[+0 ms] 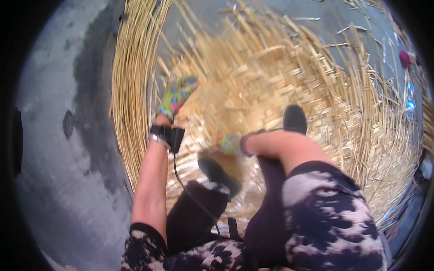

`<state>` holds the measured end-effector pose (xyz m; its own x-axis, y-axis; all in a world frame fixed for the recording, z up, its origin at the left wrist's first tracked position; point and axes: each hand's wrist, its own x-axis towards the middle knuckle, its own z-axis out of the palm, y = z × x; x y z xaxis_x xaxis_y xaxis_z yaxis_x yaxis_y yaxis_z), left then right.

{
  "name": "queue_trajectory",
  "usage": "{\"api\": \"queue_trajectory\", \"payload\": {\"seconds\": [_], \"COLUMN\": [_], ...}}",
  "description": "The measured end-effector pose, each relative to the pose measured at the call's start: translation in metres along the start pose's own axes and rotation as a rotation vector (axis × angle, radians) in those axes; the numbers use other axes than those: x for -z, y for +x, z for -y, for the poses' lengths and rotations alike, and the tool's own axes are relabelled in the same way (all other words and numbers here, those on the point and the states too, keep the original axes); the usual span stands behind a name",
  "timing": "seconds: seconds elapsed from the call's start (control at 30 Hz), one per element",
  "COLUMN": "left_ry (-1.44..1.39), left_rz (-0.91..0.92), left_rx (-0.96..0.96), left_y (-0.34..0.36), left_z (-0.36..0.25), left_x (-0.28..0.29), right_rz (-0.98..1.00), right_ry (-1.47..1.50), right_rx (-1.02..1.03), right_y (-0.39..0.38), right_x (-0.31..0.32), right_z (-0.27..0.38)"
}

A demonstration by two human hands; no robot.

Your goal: The person is weaving a large mat using long strips of dried straw or bamboo, using scissors to trim pieces as needed.

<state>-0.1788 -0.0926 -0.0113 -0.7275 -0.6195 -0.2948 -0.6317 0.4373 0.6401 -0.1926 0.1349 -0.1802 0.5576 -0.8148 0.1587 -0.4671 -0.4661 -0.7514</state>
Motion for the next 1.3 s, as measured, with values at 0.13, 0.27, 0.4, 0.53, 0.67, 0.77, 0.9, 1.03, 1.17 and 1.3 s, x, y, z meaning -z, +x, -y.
{"api": "queue_trajectory", "payload": {"seconds": [0.13, 0.27, 0.4, 0.53, 0.67, 0.77, 0.9, 1.03, 1.17, 1.3], "left_ry": [-0.31, -0.187, -0.095, 0.063, 0.333, 0.252, 0.065, 0.106, 0.31, 0.377], "left_rz": [0.033, -0.012, -0.076, -0.191, -0.1, -0.029, -0.021, -0.009, 0.027, -0.032], "left_rx": [0.202, -0.122, -0.255, -0.27, -0.075, -0.097, -0.113, -0.077, -0.137, -0.171], "left_y": [0.009, 0.048, 0.091, 0.123, 0.131, 0.128, 0.124, 0.121, 0.119, 0.11], "left_z": [-0.025, -0.067, -0.081, -0.071, -0.092, -0.1, -0.1, -0.094, -0.091, -0.068], "left_x": [-0.008, -0.055, -0.101, -0.129, -0.144, -0.143, -0.134, -0.128, -0.126, -0.116], "right_rz": [0.444, 0.249, 0.14, -0.634, -0.813, -0.843, -1.015, -0.901, -0.652, 0.452], "right_ry": [-0.191, 0.101, 0.477, 0.966, 1.36, 1.404, 1.549, 1.014, 0.493, -0.016], "right_rx": [-0.117, -0.314, -0.812, -0.92, -1.128, -1.07, -0.864, -1.023, -1.092, -0.895], "right_y": [0.019, -0.05, -0.117, -0.172, -0.162, -0.162, -0.153, -0.144, -0.181, -0.15], "right_x": [0.023, 0.128, 0.218, 0.204, 0.228, 0.23, 0.224, 0.232, 0.221, 0.271], "right_z": [0.023, 0.027, 0.035, 0.017, -0.011, -0.055, -0.084, -0.055, -0.004, 0.008]}}
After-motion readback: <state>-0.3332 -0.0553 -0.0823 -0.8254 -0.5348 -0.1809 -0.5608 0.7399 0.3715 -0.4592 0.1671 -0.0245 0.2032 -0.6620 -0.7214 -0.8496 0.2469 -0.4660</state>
